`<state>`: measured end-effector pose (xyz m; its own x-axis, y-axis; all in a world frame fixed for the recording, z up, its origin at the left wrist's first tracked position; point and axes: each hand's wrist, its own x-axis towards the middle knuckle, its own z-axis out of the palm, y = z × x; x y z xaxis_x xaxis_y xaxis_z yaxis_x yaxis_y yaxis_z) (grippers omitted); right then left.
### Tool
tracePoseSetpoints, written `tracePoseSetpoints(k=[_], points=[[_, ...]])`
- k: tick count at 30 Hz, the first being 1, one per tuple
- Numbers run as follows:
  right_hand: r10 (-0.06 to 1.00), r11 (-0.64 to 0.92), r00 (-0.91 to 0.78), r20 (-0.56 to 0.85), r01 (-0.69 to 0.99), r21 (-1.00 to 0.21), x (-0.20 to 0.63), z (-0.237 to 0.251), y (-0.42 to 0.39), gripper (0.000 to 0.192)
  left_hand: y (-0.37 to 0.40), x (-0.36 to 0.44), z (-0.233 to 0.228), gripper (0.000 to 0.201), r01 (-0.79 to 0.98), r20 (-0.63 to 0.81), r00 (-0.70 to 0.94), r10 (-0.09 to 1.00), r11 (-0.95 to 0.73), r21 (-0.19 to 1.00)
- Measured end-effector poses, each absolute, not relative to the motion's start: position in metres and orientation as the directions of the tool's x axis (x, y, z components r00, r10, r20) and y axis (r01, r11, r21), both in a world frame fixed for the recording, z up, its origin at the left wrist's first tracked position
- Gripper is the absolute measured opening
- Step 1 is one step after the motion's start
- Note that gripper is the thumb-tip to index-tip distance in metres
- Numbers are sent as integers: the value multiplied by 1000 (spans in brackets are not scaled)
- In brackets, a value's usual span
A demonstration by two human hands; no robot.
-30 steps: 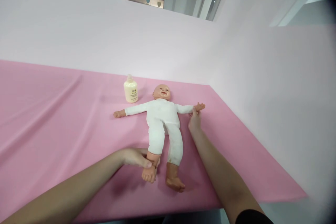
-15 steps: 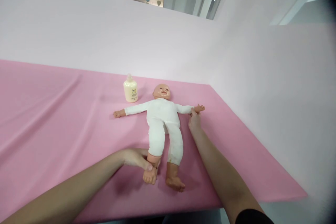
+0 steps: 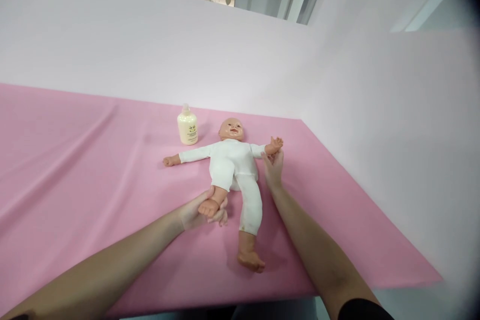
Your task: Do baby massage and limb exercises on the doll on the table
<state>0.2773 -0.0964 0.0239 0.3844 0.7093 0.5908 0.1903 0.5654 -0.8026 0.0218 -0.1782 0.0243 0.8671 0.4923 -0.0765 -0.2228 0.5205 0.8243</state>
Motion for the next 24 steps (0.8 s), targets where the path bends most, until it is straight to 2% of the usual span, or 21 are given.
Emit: tracePoseSetpoints(k=[4, 7, 10, 13, 16, 18, 20, 24], points=[[704, 553, 212, 678, 436, -710, 273, 16, -100, 47, -174, 25, 25, 57, -289, -77, 838, 540, 558, 778], [625, 620, -17, 780, 618, -483, 271, 14, -103, 36, -174, 26, 25, 57, -281, -123, 822, 556, 583, 762], [527, 695, -189, 829, 657, -291, 268, 16, -103, 32, -175, 28, 26, 58, -269, -162, 814, 558, 608, 747], [499, 701, -227, 836, 673, -236, 267, 17, -103, 30, -176, 28, 27, 58, -264, -178, 809, 560, 616, 742], [524, 686, -211, 825, 678, -262, 267, 16, -102, 29, -175, 28, 27, 58, -250, -187, 806, 562, 609, 753], [570, 665, -170, 804, 670, -329, 267, 16, -103, 29, -174, 28, 26, 59, -241, -186, 807, 561, 600, 763], [630, 631, -90, 771, 638, -441, 268, 16, -104, 30, -174, 27, 25, 59, -237, -146, 837, 528, 589, 773], [740, 541, 148, 656, 449, -712, 270, 20, -105, 42, -178, 22, 23, 58, -167, -75, 927, 366, 586, 793]])
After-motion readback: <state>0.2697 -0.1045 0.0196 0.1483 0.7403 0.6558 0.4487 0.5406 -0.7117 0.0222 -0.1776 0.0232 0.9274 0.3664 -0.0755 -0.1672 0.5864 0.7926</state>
